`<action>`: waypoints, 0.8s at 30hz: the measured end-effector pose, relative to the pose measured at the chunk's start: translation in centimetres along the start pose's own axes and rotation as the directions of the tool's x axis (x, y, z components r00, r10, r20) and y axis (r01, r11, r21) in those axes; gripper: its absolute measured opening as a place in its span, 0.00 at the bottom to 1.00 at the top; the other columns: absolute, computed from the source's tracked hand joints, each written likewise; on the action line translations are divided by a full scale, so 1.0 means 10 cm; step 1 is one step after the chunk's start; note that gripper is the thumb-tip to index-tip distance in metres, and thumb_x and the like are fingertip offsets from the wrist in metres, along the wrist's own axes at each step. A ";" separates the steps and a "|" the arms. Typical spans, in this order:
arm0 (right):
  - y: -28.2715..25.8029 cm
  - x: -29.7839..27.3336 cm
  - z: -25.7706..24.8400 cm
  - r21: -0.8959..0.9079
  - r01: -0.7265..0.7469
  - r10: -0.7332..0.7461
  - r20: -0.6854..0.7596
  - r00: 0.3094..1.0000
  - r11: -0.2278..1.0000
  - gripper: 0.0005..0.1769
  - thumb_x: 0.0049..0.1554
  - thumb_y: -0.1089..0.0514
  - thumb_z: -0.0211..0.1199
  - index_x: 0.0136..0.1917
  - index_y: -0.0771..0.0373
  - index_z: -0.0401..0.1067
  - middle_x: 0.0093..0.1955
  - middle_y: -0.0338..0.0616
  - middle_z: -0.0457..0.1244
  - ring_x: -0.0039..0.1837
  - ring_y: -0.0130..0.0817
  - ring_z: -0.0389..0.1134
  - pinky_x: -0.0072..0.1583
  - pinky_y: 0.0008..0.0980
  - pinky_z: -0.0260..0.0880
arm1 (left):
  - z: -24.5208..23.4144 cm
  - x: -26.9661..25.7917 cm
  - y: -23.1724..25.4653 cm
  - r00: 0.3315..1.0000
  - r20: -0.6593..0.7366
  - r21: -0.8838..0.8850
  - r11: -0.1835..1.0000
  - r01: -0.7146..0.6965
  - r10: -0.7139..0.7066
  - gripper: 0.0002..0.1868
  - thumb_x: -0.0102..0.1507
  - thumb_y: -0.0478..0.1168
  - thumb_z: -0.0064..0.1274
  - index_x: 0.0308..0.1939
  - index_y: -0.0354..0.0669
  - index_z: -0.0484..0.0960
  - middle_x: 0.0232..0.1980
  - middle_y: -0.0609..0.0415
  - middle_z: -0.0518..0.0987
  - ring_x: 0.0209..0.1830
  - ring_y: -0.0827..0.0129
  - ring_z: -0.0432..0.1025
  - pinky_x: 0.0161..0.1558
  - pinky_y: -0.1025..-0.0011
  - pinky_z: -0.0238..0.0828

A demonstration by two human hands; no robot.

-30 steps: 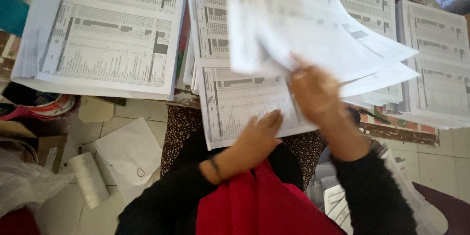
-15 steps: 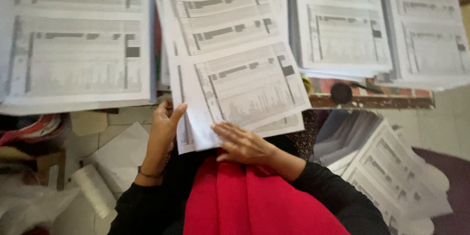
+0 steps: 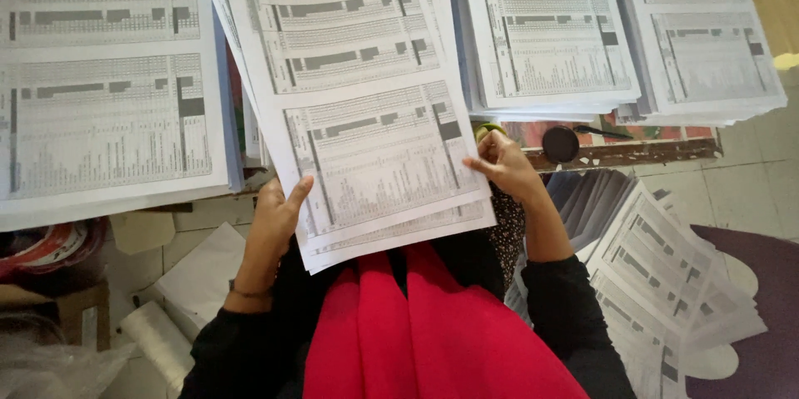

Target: The person sits at a table and repeatedly picks up stacks of printed papers, flips through them, and places them onto a separate pile on the right side of the table. The process involves handling multiple sheets at once and organizing them into a new stack.

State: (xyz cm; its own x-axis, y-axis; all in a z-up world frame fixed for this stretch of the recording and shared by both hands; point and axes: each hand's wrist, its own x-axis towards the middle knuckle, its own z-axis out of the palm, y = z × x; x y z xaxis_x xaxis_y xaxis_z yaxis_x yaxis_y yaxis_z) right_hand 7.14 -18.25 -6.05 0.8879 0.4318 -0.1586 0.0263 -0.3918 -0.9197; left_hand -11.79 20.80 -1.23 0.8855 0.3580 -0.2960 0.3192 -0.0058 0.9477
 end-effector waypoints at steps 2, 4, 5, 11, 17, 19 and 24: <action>-0.19 -0.01 0.09 0.084 -0.071 0.076 -0.057 0.995 0.994 0.23 0.57 0.54 0.75 0.53 0.66 0.64 0.37 0.44 0.64 0.36 0.30 0.64 0.37 0.28 0.66 | 0.08 -0.01 0.03 0.999 -0.036 -0.055 0.998 0.029 -0.031 0.19 0.69 0.49 0.60 0.38 0.33 0.78 0.28 0.53 0.78 0.25 0.71 0.70 0.29 0.68 0.70; -0.40 -0.05 0.22 0.172 -0.136 0.158 -0.116 0.981 0.976 0.26 0.59 0.52 0.75 0.59 0.66 0.63 0.40 0.49 0.66 0.38 0.32 0.67 0.38 0.32 0.68 | 0.11 -0.01 0.03 0.996 -0.061 -0.109 0.993 0.053 -0.060 0.17 0.67 0.47 0.62 0.35 0.36 0.77 0.26 0.56 0.75 0.22 0.73 0.67 0.26 0.73 0.68; -0.50 -0.08 0.31 0.207 -0.144 0.162 -0.074 0.984 0.968 0.23 0.58 0.54 0.75 0.56 0.64 0.64 0.40 0.47 0.68 0.38 0.32 0.69 0.39 0.32 0.71 | 0.10 0.00 0.00 0.999 -0.047 -0.029 1.000 0.004 -0.006 0.17 0.69 0.45 0.59 0.37 0.32 0.78 0.26 0.51 0.77 0.23 0.69 0.67 0.27 0.68 0.67; -0.74 -0.31 0.26 0.170 0.012 0.006 -0.107 0.994 0.985 0.14 0.59 0.57 0.72 0.51 0.61 0.68 0.40 0.44 0.69 0.39 0.30 0.69 0.41 0.30 0.72 | 0.02 -0.19 0.35 0.971 -0.034 0.174 0.958 -0.228 0.237 0.17 0.74 0.43 0.48 0.47 0.28 0.80 0.31 0.43 0.78 0.31 0.65 0.68 0.35 0.62 0.69; -1.11 -0.41 0.11 0.366 0.080 -0.032 -0.136 0.990 0.927 0.15 0.58 0.61 0.71 0.55 0.61 0.69 0.42 0.44 0.71 0.41 0.29 0.72 0.44 0.30 0.75 | -0.12 -0.23 0.69 0.894 0.045 0.154 0.881 -0.447 0.446 0.14 0.75 0.42 0.45 0.51 0.33 0.80 0.32 0.48 0.76 0.31 0.68 0.67 0.35 0.63 0.70; -1.18 -0.34 0.04 0.425 0.111 -0.056 -0.138 0.989 0.898 0.17 0.55 0.61 0.73 0.56 0.61 0.72 0.44 0.44 0.72 0.42 0.29 0.73 0.45 0.31 0.77 | -0.18 -0.14 0.74 0.884 0.074 0.147 0.872 -0.467 0.461 0.14 0.75 0.42 0.45 0.49 0.33 0.79 0.31 0.48 0.75 0.28 0.67 0.67 0.33 0.64 0.69; -1.45 -0.06 -0.26 0.287 0.390 -0.296 -0.319 0.900 0.875 0.18 0.57 0.67 0.72 0.61 0.67 0.75 0.53 0.58 0.71 0.52 0.42 0.75 0.56 0.35 0.79 | -0.14 0.15 1.58 0.733 0.160 0.100 0.728 -0.678 0.661 0.28 0.64 0.41 0.66 0.60 0.29 0.69 0.44 0.34 0.79 0.37 0.53 0.74 0.42 0.49 0.72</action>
State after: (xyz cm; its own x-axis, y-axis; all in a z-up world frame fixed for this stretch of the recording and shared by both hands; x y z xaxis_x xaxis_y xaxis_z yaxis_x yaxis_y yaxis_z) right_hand 7.40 -14.92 8.26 0.9381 0.2457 0.2443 0.2371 0.0589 -0.9697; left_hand -5.92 22.57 13.48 0.9145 0.1090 0.3897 -0.3339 -0.3407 0.8789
